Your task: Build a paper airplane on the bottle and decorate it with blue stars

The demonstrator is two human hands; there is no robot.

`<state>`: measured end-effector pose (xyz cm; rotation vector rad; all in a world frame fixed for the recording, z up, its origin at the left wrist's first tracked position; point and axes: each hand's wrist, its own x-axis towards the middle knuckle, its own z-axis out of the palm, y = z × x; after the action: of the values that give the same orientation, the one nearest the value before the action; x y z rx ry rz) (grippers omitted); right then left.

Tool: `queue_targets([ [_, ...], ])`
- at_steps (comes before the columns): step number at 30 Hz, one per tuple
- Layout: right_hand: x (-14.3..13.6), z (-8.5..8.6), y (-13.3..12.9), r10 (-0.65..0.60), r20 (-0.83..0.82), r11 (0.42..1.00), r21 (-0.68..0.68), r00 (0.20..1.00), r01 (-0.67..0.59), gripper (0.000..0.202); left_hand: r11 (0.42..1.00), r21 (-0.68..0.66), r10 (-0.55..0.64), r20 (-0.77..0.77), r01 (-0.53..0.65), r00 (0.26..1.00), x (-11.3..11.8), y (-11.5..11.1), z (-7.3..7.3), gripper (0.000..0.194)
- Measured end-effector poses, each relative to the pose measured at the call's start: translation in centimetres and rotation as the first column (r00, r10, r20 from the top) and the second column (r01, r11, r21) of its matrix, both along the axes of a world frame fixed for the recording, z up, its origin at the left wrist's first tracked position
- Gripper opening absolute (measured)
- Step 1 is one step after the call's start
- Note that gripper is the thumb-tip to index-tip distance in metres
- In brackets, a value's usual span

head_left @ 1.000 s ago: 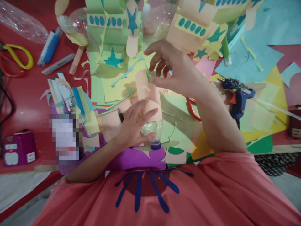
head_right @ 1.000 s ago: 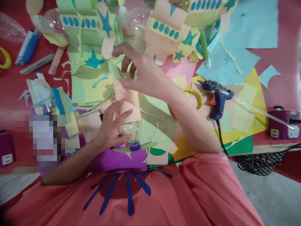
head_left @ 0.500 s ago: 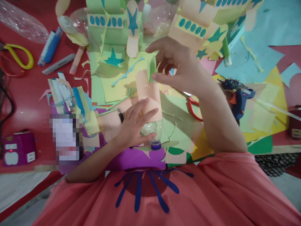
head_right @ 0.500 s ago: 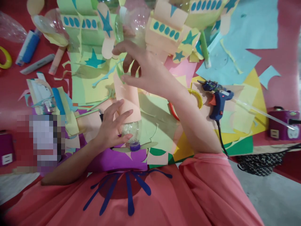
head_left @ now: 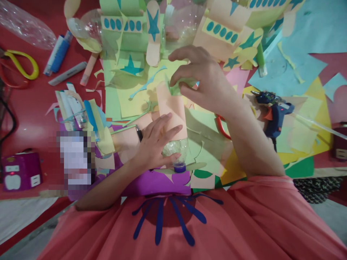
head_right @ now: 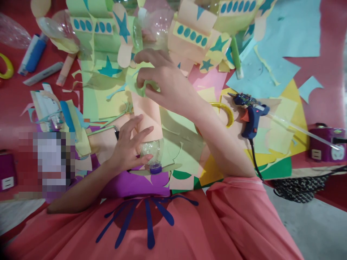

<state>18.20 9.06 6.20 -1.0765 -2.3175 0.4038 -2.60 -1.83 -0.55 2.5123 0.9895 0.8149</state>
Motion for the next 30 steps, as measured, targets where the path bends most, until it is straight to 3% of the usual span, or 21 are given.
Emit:
queue_targets([
  [11, -0.1, -0.6, 0.0, 0.005, 0.041, 1.000, 0.027, 0.999, -0.006, 0.023, 1.000, -0.019, 0.006, 0.011, -0.006, 1.000, 0.0, 0.0, 0.0, 0.068],
  [14, 0.3, -0.1, -0.1, 0.001, -0.050, 0.998, 0.057, 0.999, 0.002, 0.021, 1.000, -0.013, -0.002, 0.000, 0.002, 1.000, 0.0, 0.0, 0.1, 0.066],
  [16, 0.5, -0.3, -0.5, -0.056, -0.209, 0.994, 0.080, 0.976, 0.075, 0.028, 1.000, 0.000, 0.012, -0.021, -0.012, 1.000, 0.1, -0.1, 0.3, 0.065],
  [19, 0.2, -2.3, -1.8, -0.191, -0.434, 0.972, 0.044, 0.880, 0.233, 0.031, 0.999, 0.020, 0.029, -0.032, -0.028, 0.999, 0.2, -0.1, 0.9, 0.063],
  [22, -0.8, -5.6, -3.5, -0.312, -0.359, 0.948, -0.055, 0.880, 0.314, 0.036, 0.999, 0.002, 0.053, 0.000, -0.053, 0.999, 0.3, 0.6, 1.7, 0.056],
  [25, -1.6, -8.3, -4.8, -0.313, -0.333, 0.949, -0.078, 0.889, 0.305, 0.046, 0.993, 0.002, 0.117, 0.029, -0.117, 0.993, 0.6, 2.3, 2.3, 0.051],
  [30, -1.9, -9.0, -5.7, -0.364, -0.185, 0.931, -0.060, 0.913, 0.360, 0.042, 0.972, -0.030, 0.234, -0.022, -0.235, 0.972, 1.3, 5.0, 2.1, 0.056],
])
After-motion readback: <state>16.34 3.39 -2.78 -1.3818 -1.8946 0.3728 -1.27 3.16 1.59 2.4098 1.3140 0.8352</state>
